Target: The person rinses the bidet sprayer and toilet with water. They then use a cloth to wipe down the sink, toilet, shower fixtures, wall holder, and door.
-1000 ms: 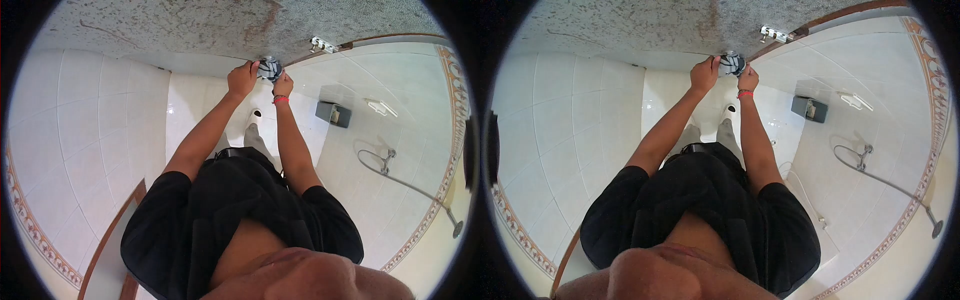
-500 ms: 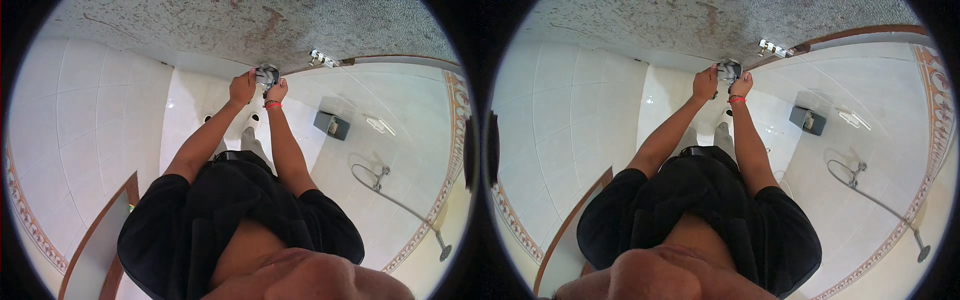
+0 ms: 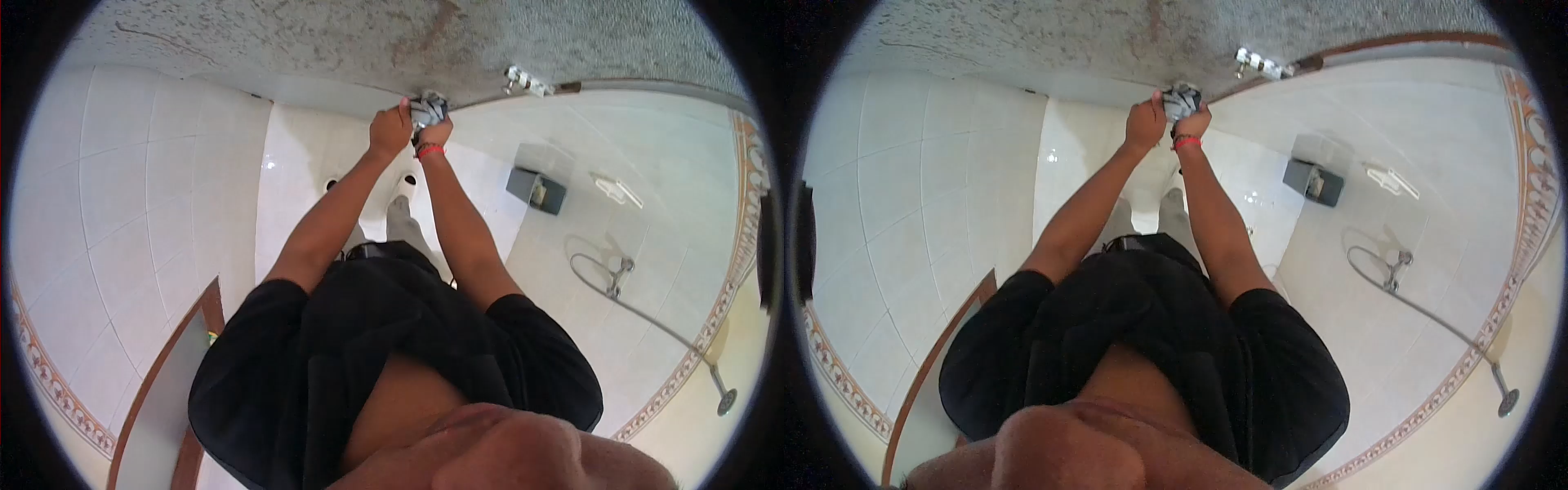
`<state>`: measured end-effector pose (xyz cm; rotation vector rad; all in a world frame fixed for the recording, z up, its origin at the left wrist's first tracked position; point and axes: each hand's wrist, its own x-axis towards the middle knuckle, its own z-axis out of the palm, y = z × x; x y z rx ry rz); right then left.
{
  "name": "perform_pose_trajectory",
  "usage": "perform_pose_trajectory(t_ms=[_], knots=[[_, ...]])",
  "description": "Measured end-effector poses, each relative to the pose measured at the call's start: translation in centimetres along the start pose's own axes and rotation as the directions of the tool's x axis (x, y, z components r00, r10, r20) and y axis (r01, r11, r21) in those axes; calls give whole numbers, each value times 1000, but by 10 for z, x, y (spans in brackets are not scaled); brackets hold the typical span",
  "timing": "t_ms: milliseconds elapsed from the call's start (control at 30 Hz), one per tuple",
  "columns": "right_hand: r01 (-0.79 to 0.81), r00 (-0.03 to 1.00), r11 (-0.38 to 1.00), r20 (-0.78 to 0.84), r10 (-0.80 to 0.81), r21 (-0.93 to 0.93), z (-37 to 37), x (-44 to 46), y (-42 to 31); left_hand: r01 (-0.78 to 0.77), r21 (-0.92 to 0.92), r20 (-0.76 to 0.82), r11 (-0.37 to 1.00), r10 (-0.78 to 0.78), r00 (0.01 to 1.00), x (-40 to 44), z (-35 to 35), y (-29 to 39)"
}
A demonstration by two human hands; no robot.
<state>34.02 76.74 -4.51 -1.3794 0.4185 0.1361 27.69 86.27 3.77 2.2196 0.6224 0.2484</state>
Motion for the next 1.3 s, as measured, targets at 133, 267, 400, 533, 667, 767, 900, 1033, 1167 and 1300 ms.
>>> perform_pose_trajectory(t_ms=[133,267,400,533,667,767,900,1033,1167,1300], knots=[[4,998,999,-69,-7,-42,-2,-21,-42,17,-75,67,997,-12,998,6,52,-29],[147,982,956,-80,-172,-252,-15,2,8,-22,27,30,999,21,999,3,54,-28],[13,998,996,-58,-18,-87,13,-8,-12,-10,-63,175,998,20,984,0,21,-21],[-68,995,998,-75,67,-3,6,-33,-51,-600,108,116,793,589,800,19,75,-69],[76,994,997,74,-74,-24,-5,-9,-2,-284,75,165,956,269,949,8,48,-40],[84,989,991,116,-97,108,25,-28,-27,-136,-98,91,986,145,985,9,19,-26],[10,999,980,39,-3,-197,-11,-14,-16,-53,-66,216,996,67,974,14,45,-34],[82,987,988,151,-62,-131,-13,-5,-5,-316,-16,204,949,312,928,19,50,-49],[132,976,991,172,-132,14,15,9,34,-97,-103,203,990,116,972,9,8,-19],[-130,902,935,431,-27,331,-2,-6,11,-219,36,273,975,201,941,21,37,-55]])
